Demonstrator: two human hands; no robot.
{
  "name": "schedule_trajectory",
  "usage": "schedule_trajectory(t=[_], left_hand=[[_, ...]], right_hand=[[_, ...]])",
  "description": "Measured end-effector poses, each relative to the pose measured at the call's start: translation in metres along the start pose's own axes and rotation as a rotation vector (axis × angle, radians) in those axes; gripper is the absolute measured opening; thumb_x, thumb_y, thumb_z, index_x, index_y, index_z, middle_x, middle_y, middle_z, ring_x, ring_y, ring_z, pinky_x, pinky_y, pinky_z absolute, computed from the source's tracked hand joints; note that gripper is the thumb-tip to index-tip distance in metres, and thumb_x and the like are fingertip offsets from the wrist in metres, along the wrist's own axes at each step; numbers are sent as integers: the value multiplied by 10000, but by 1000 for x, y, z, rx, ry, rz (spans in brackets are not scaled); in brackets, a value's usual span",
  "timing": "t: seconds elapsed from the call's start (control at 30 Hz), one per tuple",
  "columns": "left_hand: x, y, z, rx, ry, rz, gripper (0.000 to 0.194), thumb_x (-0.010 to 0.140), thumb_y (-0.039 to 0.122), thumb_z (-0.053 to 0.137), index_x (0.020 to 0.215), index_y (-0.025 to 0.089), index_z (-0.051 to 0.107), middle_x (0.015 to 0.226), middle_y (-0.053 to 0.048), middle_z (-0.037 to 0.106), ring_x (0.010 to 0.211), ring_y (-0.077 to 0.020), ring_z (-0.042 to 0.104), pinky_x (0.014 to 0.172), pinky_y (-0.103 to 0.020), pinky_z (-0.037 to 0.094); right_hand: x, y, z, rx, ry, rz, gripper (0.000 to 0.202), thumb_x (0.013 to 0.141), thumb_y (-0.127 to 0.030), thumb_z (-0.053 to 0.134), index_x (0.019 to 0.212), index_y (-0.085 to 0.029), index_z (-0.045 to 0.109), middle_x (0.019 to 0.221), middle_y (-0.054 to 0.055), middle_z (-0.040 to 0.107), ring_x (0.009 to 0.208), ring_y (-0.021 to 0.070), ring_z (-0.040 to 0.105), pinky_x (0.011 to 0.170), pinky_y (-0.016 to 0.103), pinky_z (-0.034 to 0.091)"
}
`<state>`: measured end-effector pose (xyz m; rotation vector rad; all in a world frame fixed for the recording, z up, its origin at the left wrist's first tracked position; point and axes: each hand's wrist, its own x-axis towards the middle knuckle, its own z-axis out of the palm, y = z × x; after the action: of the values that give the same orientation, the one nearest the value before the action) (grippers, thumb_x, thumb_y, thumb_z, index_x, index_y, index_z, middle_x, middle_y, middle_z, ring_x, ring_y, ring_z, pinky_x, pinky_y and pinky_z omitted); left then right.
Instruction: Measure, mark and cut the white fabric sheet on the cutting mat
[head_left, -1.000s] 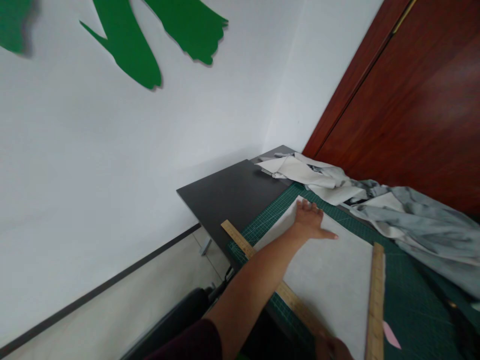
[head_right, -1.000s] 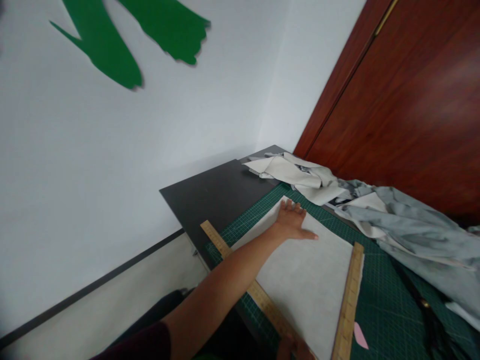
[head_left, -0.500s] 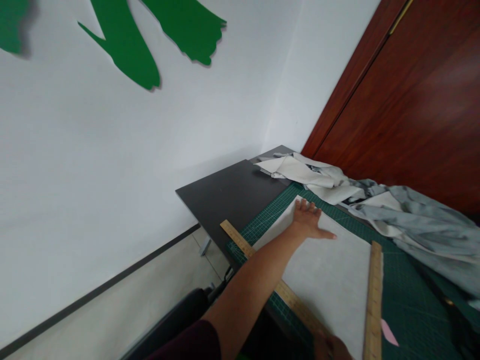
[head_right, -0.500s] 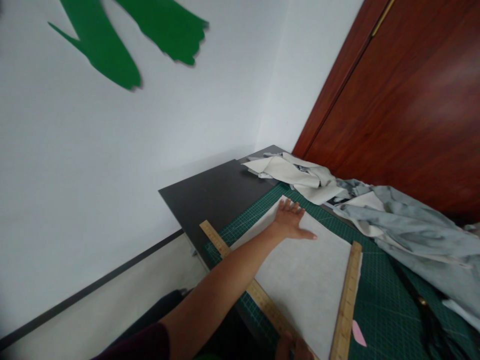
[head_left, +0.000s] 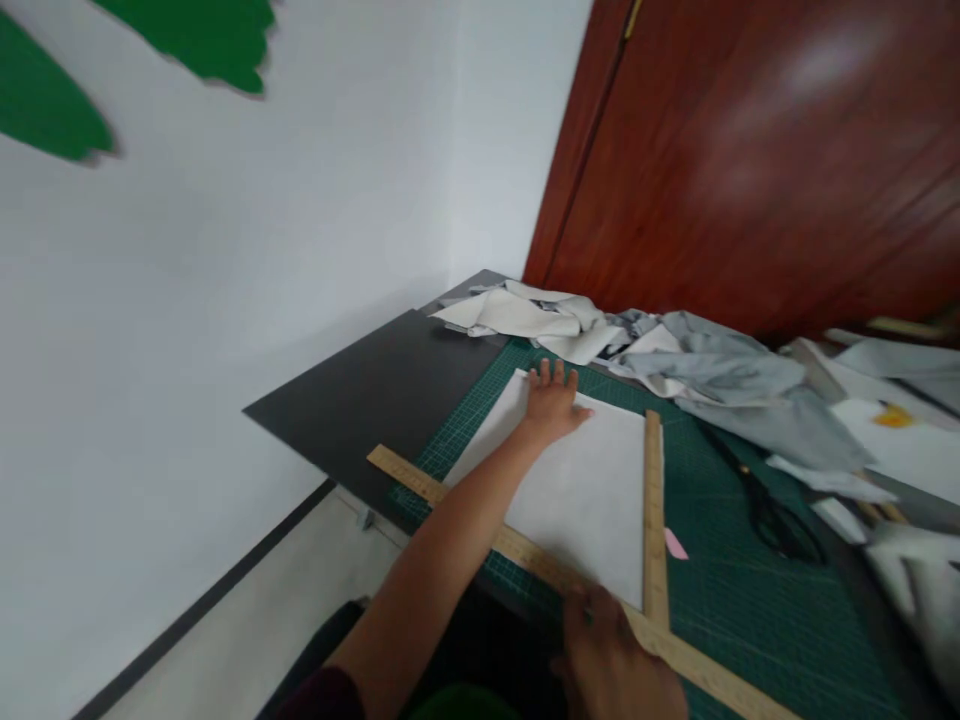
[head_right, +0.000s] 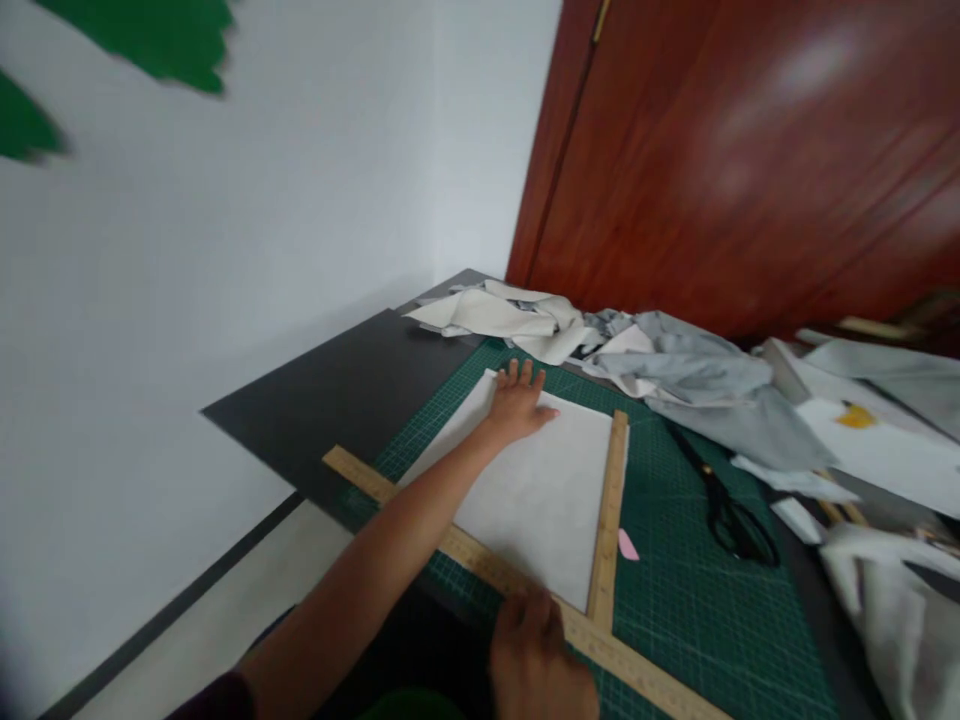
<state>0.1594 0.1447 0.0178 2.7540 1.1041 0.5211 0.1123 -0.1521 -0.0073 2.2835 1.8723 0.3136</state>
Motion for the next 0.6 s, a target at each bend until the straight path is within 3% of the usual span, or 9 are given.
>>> schedule_trajectory(t=[0.1, 0.2, 0.3, 0.43, 0.6], left_hand=[[1, 7, -1, -37, 23, 115, 772, 969, 566, 607, 1580, 140, 402, 1696, -217, 266, 1580, -405, 208, 1258, -562, 212], [-2, 13, -2, -105, -98, 322, 673, 993, 491, 609, 1566, 184, 437, 1690, -158, 319, 1580, -316, 261, 1267, -464, 244], [-7, 22, -2, -149, -185, 499, 687, 1002, 533, 595, 1585, 221, 410, 1694, -118, 327, 1582, -246, 271, 1277, -392, 227], [-17, 39, -4, -156, -267, 638, 820, 979, 650, 571, 1649, 286, 271, 1733, -74, 224, 1617, -277, 134, 1297, -453, 162], [-31, 56, -4, -137, -332, 710, 901, 899, 778, 580, 1639, 357, 284, 1734, -22, 224, 1619, -322, 85, 1299, -519, 127]], right_hand=[[6, -6, -13, -20, -9, 52, 326, 844, -20, 662, 1125, -155, 758, 1074, 168, 766, 795, 234, 775, 451, 209, 524], [9, -8, -22, 40, 16, 90, 274, 857, -26, 644, 1086, -137, 745, 1000, 162, 753, 759, 212, 752, 463, 196, 508], [10, -6, -26, 145, 44, 90, 253, 877, -33, 612, 1083, -130, 723, 968, 166, 736, 740, 202, 728, 474, 193, 504], [14, -10, -25, 202, 16, 107, 235, 888, -34, 588, 1055, -118, 731, 996, 197, 740, 801, 229, 737, 477, 199, 513], [24, -25, -21, 219, -44, 213, 221, 887, -46, 590, 1030, -76, 754, 1053, 267, 743, 899, 310, 752, 518, 277, 574]])
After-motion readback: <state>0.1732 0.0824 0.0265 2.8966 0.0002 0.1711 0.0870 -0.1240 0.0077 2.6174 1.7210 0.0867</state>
